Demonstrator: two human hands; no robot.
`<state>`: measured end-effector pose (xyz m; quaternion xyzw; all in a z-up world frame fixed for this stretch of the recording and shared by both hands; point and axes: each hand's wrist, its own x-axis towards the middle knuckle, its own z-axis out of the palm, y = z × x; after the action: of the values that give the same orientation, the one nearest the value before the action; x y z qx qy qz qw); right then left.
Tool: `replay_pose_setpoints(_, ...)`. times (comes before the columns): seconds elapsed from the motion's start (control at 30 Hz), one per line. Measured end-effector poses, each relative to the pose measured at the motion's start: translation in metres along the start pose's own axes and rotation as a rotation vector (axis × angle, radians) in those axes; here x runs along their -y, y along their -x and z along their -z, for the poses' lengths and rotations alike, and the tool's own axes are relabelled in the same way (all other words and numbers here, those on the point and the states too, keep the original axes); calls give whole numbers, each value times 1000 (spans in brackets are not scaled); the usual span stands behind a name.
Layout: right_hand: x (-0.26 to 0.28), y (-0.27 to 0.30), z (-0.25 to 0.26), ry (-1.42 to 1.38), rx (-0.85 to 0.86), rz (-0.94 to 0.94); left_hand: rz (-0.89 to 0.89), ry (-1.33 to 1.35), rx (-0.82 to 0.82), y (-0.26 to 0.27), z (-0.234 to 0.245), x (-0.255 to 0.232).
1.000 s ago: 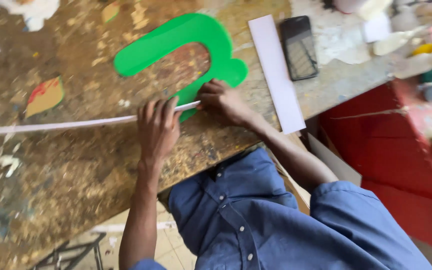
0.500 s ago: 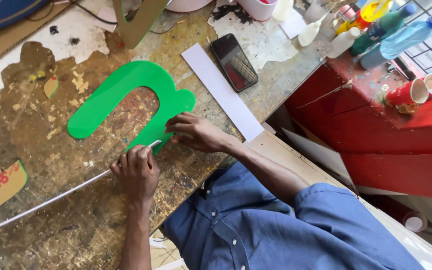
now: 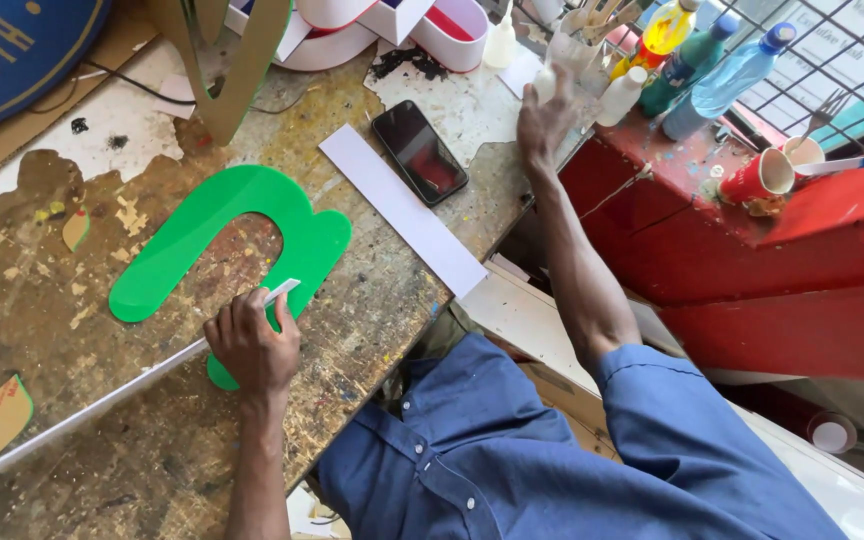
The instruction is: The person peels a green backing off a cardboard cutout, then applies glue from a bottle to a white strip and attaches it to the green cutout on a workbench.
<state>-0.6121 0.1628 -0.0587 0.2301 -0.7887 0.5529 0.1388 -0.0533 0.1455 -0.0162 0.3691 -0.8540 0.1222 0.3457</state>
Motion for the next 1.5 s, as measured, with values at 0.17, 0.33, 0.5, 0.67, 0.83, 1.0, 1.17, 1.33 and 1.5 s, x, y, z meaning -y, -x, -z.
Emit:
replay_pose_setpoints(0.17, 90, 89, 15, -423, 285, 157, -3, -63, -56, -2, -28, 15)
replay_pose_setpoints(0.33, 168, 194, 36, -752, 876, 176, 12, -72, -41, 2, -21, 14)
replay_pose_setpoints(0.5, 215, 264, 28, -683, 1311, 647, 28, -119, 21, 11, 28, 14)
replay_pose_setpoints(0.67, 249, 273, 24, -510, 1511, 802, 43, -38, -70, 41, 45, 38)
replay_pose_setpoints(0.83, 230, 289, 14, -571, 1481, 645, 104, -64, -45, 55, 55, 36)
replay_pose_setpoints(1.0, 231, 291, 15, -588, 1467, 575, 133, -54, 61, 60, 53, 30)
replay_pose_setpoints(1.17, 228, 291, 12, -646, 1420, 688, 140, -86, 178, 62, 56, 27)
replay_pose_setpoints(1.33, 229, 291, 8, -707, 1404, 725, 77, -89, 32, 80, 24, 38)
replay_pose_setpoints(1.5, 232, 286, 17, -566, 1525, 696, 162, -146, 88, 64, 42, 26)
